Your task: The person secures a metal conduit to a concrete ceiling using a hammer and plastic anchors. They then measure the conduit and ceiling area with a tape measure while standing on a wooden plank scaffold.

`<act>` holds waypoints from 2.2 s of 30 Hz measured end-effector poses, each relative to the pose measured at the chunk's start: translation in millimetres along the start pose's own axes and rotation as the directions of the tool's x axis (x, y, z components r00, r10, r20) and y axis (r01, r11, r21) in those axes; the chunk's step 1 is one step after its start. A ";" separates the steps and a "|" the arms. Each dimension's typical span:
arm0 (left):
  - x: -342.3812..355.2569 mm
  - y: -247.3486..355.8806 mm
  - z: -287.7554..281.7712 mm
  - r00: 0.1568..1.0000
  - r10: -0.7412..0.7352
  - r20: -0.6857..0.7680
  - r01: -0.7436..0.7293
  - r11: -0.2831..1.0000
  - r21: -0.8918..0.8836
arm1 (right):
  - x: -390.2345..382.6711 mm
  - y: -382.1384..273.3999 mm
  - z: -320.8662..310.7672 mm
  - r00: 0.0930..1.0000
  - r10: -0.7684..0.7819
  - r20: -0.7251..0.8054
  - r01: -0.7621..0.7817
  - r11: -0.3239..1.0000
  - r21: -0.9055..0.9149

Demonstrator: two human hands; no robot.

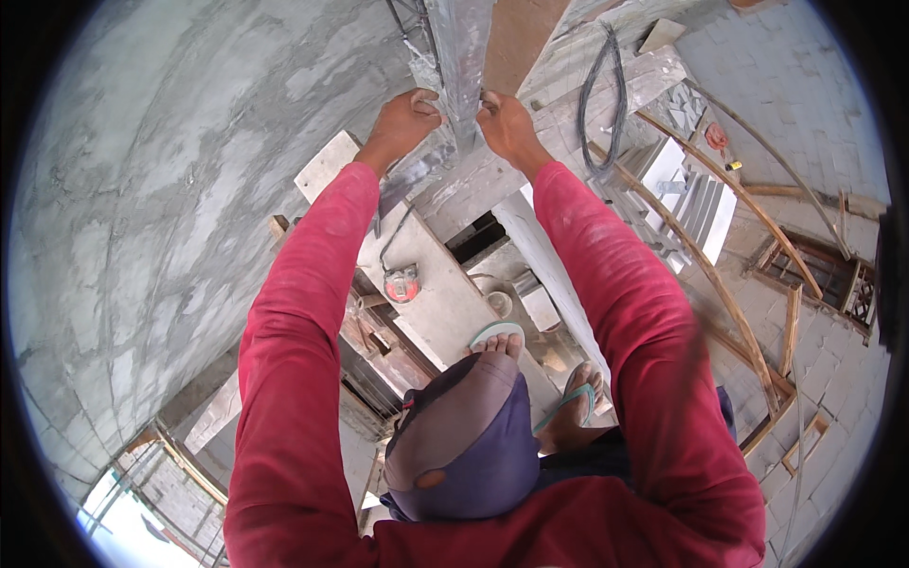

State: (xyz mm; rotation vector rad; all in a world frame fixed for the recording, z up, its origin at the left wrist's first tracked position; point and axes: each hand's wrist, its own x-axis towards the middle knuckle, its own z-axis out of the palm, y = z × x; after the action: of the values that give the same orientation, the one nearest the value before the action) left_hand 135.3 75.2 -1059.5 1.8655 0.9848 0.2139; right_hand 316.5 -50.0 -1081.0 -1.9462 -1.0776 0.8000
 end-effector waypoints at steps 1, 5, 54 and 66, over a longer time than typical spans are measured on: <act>-12.0 -5.8 -3.1 0.997 -0.011 -0.077 0.011 1.000 -0.002 | -7.3 -0.1 -3.6 0.999 0.031 -0.015 -0.032 0.999 -0.037; -116.0 -48.7 -32.8 0.920 0.053 -0.389 0.032 0.977 0.210 | -56.0 -2.0 -34.5 0.986 -0.085 -0.145 0.087 0.996 0.011; -171.0 411.0 -3.8 0.873 -0.169 0.457 -0.438 0.135 0.889 | -204.3 148.5 -124.5 0.788 0.609 -0.094 -0.347 0.565 0.749; -135.4 433.8 53.5 0.785 -0.373 0.495 -0.471 0.161 0.867 | -232.3 152.4 -143.6 0.723 0.660 -0.207 -0.270 0.545 0.794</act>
State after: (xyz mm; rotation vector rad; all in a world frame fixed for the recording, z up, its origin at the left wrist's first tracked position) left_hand 307.3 -141.1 -694.9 2.8450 0.4778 -1.3925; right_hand 388.6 -353.8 -1098.6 -1.5749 0.1634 0.7816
